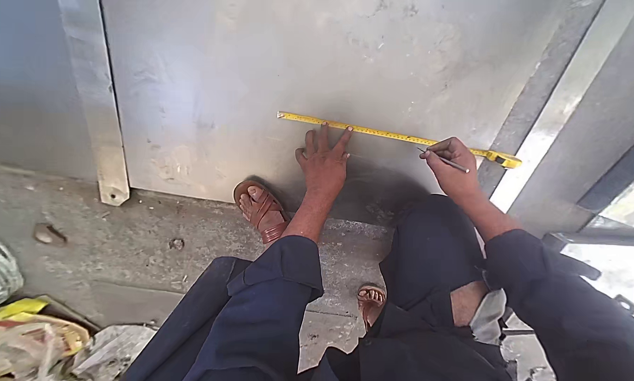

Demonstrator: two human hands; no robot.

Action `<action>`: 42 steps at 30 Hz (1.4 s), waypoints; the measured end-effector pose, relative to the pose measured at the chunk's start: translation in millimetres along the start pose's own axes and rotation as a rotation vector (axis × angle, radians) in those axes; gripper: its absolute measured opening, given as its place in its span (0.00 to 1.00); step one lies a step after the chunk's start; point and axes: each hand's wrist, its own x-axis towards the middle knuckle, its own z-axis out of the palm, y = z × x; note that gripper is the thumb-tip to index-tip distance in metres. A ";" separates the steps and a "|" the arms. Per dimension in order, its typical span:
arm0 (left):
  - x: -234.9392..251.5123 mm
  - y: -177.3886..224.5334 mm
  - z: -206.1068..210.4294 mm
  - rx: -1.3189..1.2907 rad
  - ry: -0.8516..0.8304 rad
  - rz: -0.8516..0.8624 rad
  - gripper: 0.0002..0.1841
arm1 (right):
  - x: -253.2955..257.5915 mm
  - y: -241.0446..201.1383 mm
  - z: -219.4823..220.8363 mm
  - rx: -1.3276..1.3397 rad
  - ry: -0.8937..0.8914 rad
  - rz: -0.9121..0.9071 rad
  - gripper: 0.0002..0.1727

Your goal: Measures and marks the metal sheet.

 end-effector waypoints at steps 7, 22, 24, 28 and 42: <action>6.1 3.0 -4.4 0.055 -0.008 0.001 0.29 | -26.2 62.6 -26.4 0.085 0.170 0.036 0.10; 5.7 11.7 -14.8 0.164 -0.112 -0.013 0.35 | -13.7 84.9 -22.6 0.048 0.318 -0.132 0.07; 5.8 12.4 -14.3 0.159 -0.114 -0.018 0.35 | -13.6 88.5 -22.5 0.100 0.312 -0.145 0.07; 5.6 13.1 -13.5 0.161 -0.114 -0.021 0.35 | -4.0 91.7 -15.3 0.110 0.227 -0.297 0.05; 6.1 10.2 -9.4 0.153 -0.093 -0.002 0.34 | 8.2 87.7 -7.8 0.110 0.186 -0.257 0.06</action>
